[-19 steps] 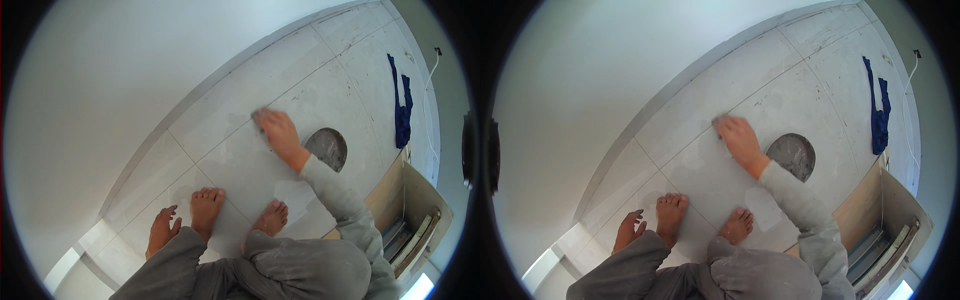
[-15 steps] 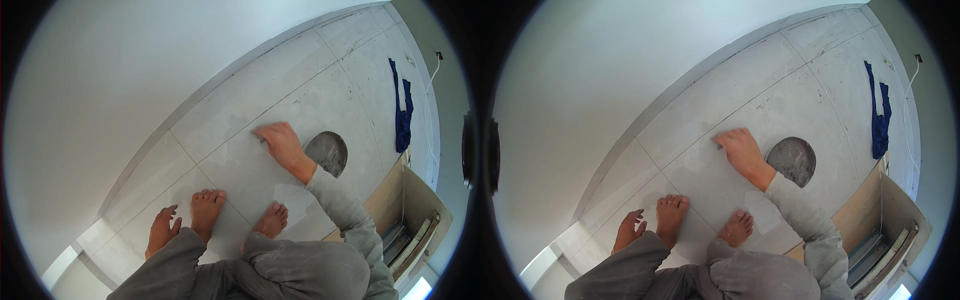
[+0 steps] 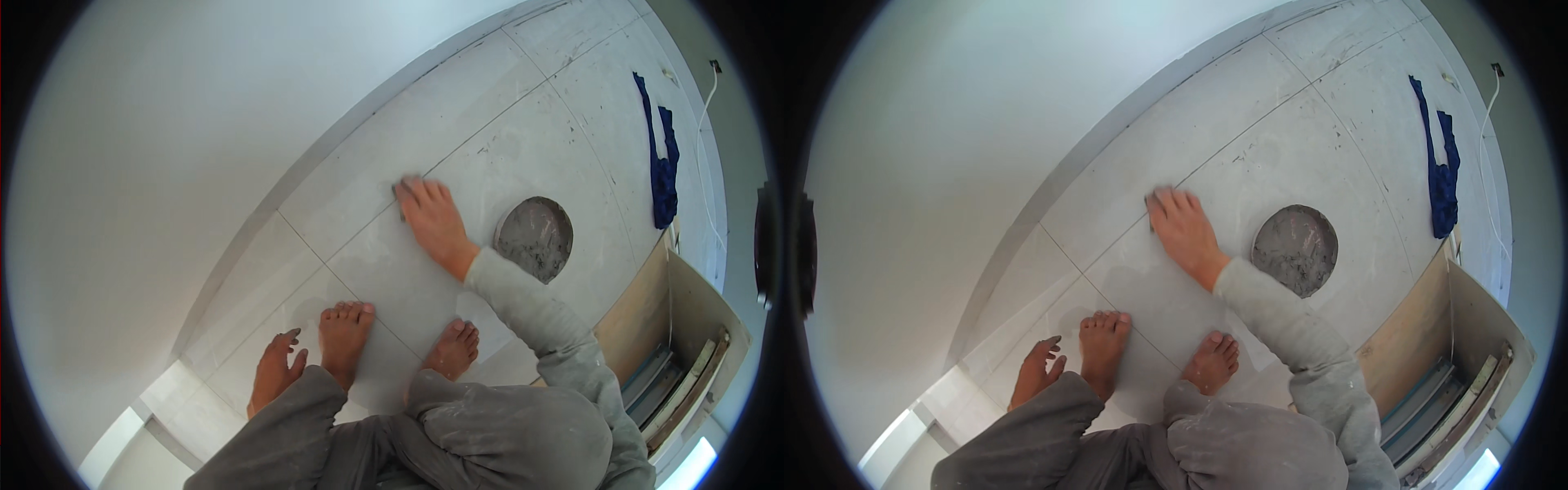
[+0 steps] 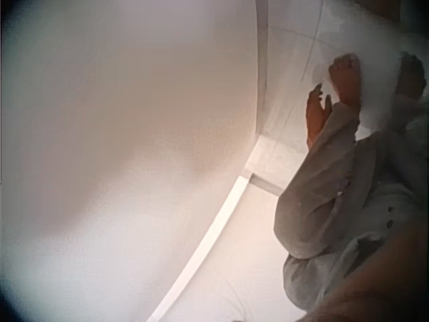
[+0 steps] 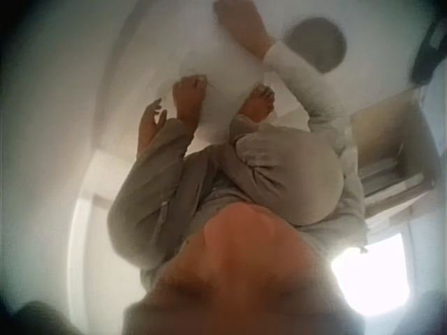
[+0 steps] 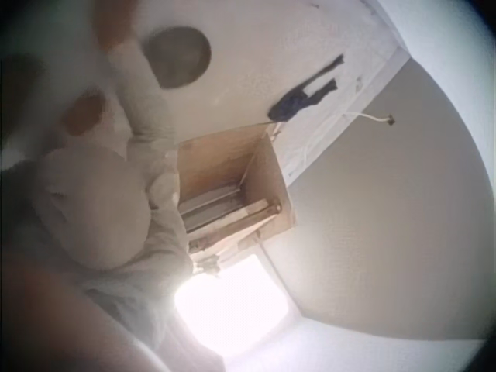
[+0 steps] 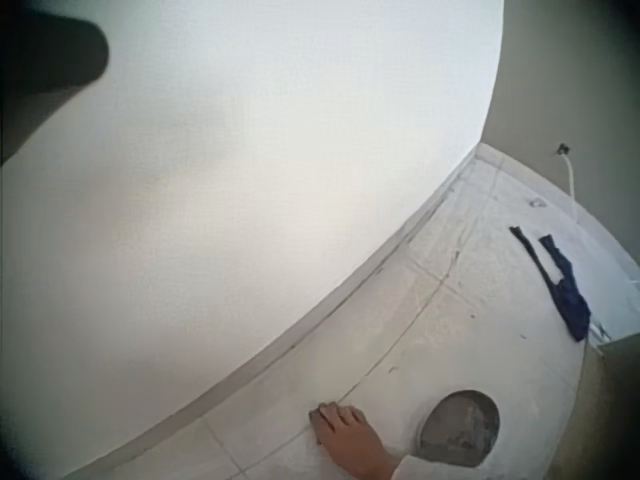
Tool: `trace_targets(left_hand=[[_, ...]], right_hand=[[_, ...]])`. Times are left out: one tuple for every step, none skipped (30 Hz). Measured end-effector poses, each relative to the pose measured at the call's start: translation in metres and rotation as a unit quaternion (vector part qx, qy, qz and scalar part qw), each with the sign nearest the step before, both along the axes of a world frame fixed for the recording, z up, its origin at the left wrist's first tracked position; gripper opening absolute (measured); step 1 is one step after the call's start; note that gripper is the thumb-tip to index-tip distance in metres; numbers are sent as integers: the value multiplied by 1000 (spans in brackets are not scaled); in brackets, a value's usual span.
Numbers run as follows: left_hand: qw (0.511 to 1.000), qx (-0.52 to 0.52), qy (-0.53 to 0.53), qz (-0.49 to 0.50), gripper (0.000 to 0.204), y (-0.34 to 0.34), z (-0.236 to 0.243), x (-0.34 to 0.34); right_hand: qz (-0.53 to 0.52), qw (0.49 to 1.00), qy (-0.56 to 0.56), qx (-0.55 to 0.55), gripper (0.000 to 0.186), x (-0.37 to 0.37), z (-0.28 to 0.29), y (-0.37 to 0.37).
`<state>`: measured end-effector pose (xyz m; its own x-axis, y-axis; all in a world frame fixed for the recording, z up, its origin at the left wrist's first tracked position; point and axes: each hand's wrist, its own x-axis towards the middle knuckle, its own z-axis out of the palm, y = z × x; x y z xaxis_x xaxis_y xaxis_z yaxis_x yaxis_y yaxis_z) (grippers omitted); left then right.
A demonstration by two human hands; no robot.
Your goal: The person applies grout to the gaps between floor tiles using a small piece of tile as a spreader, picking up grout from a small container and smoothing it into the seams.
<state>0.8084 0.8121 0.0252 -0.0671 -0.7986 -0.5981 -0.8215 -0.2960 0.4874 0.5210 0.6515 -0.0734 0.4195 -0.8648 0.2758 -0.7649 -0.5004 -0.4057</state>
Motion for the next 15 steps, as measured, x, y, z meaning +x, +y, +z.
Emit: trace_targets(left_hand=[[1000,14,-9,16,42,4,13,17],[999,27,-12,32,43,8,24,28],[998,37,-11,41,44,8,29,34],[998,47,-11,51,45,7,34,37],[997,58,-10,56,45,10,34,37],[996,64,-9,64,44,9,33,37],[997,60,-6,54,45,7,31,38],[997,58,-4,48,46,7,30,36],[997,59,0,43,47,9,30,33],[996,69,7,53,46,8,29,30],[996,66,2,65,45,6,32,31],[995,66,-3,72,45,4,36,34],[995,67,-11,73,45,4,38,32],[995,66,-17,75,45,3,39,32],[995,63,-22,77,45,2,41,33]], right_hand=[[15,1000,18,-2,34,9,-3,10],[16,1000,14,-7,34,10,1,18],[33,999,3,20,34,9,5,27],[50,998,-6,46,35,8,11,28],[51,997,-7,50,35,9,16,17],[41,999,-21,26,34,10,18,-3],[30,999,-31,1,33,8,22,-14],[29,999,-27,4,33,7,17,-11],[32,999,-7,-13,32,7,7,-6],[32,999,14,-31,31,6,-1,-3],[33,999,6,-36,31,10,0,5],[57,998,1,13,30,12,5,24],[82,995,0,62,29,13,12,31],[84,995,-3,58,29,15,14,26],[83,995,-22,42,30,17,16,19]])
